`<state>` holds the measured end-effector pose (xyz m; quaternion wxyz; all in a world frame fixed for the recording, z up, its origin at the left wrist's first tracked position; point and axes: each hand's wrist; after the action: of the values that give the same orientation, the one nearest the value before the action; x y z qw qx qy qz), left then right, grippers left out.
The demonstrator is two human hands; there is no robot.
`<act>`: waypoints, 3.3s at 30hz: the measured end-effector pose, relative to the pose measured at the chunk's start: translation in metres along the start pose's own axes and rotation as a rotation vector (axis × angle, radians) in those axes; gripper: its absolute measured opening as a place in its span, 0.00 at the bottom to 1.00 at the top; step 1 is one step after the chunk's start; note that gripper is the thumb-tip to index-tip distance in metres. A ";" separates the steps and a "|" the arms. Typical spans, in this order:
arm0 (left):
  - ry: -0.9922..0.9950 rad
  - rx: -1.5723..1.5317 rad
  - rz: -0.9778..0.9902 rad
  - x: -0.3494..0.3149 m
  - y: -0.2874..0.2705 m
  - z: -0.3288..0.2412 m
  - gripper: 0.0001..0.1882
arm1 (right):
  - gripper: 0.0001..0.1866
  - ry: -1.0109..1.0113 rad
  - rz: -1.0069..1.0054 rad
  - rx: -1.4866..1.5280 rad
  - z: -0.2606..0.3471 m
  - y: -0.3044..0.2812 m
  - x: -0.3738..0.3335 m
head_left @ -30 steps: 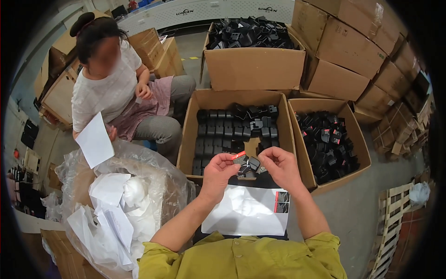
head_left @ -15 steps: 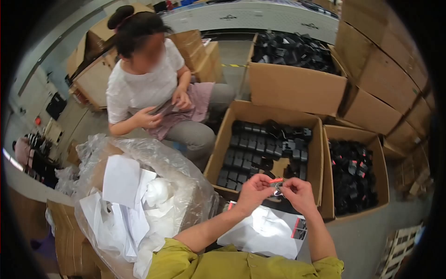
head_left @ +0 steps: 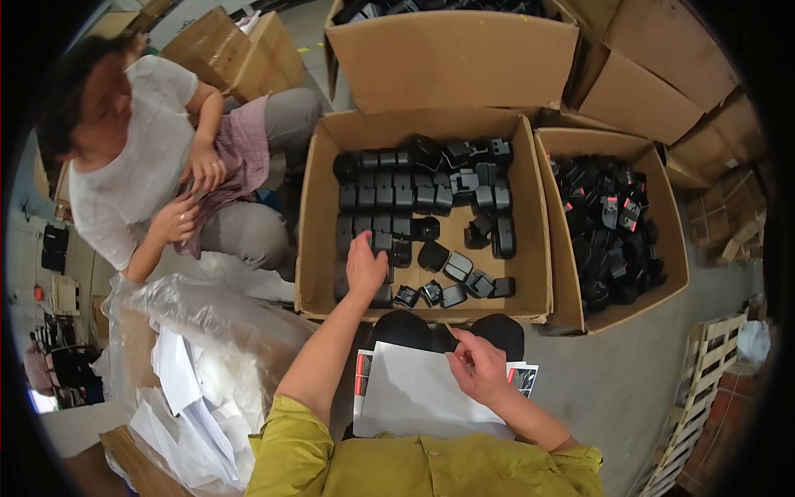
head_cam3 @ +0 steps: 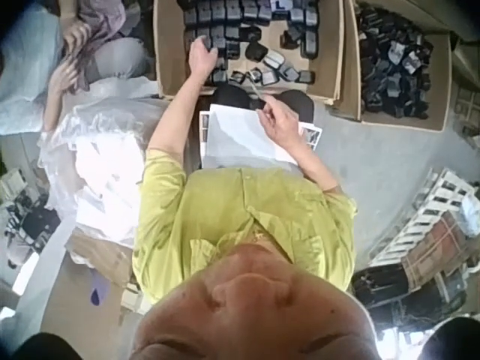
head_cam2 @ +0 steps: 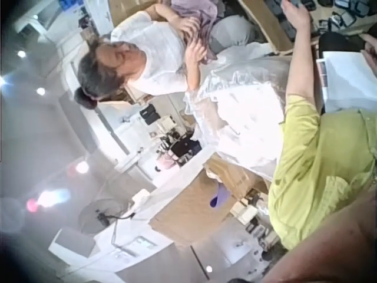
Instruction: Apply red and black stickers to black plastic components being sorted into boxes.
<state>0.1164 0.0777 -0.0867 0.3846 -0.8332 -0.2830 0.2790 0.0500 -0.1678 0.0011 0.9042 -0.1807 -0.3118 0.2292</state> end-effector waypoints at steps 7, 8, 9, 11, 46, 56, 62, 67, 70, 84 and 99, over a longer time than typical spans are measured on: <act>0.281 0.508 0.404 0.029 0.072 0.058 0.15 | 0.22 0.237 0.007 0.230 -0.020 -0.007 0.003; 0.430 0.641 0.446 0.032 0.082 0.061 0.14 | 0.22 0.260 -0.005 0.266 -0.023 -0.007 0.005; 0.424 0.748 0.552 0.035 0.094 0.063 0.15 | 0.22 0.253 0.006 0.261 -0.025 -0.009 0.007; 0.475 0.808 0.569 0.045 0.115 0.075 0.15 | 0.21 0.248 0.009 0.275 -0.030 -0.010 0.010; 0.019 -0.933 1.127 -0.143 -0.169 -0.088 0.17 | 0.29 0.196 0.587 -0.034 0.025 0.025 0.004; 0.068 -1.111 0.812 -0.216 -0.189 -0.010 0.15 | 0.34 0.262 0.022 0.802 0.083 -0.034 0.053; 0.134 -1.082 0.719 -0.227 -0.168 -0.013 0.15 | 0.43 0.171 0.083 0.697 0.113 -0.021 0.056; 0.324 -0.701 0.423 -0.218 -0.178 -0.019 0.21 | 0.44 0.135 0.052 0.602 0.122 -0.024 0.064; 0.336 -0.867 0.451 -0.219 -0.175 -0.029 0.20 | 0.44 0.158 -0.006 0.643 0.121 -0.023 0.065; 0.203 -1.028 0.615 -0.186 -0.158 -0.047 0.16 | 0.07 0.125 -0.362 0.441 0.107 -0.061 0.079; 0.242 -1.087 0.633 -0.205 -0.177 -0.036 0.14 | 0.03 0.320 -0.044 0.698 0.140 -0.035 0.078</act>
<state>-0.0451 0.0164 0.1253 -0.1647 -0.9781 -0.0790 0.0994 0.0245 -0.1298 0.1591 0.9534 0.1111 -0.0736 0.2708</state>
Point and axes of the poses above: each hand's wrist, its own x-axis towards the middle knuckle, its own y-axis out of the palm, z = x × y, and after that the axes turned 15 degrees about -y, right-handed
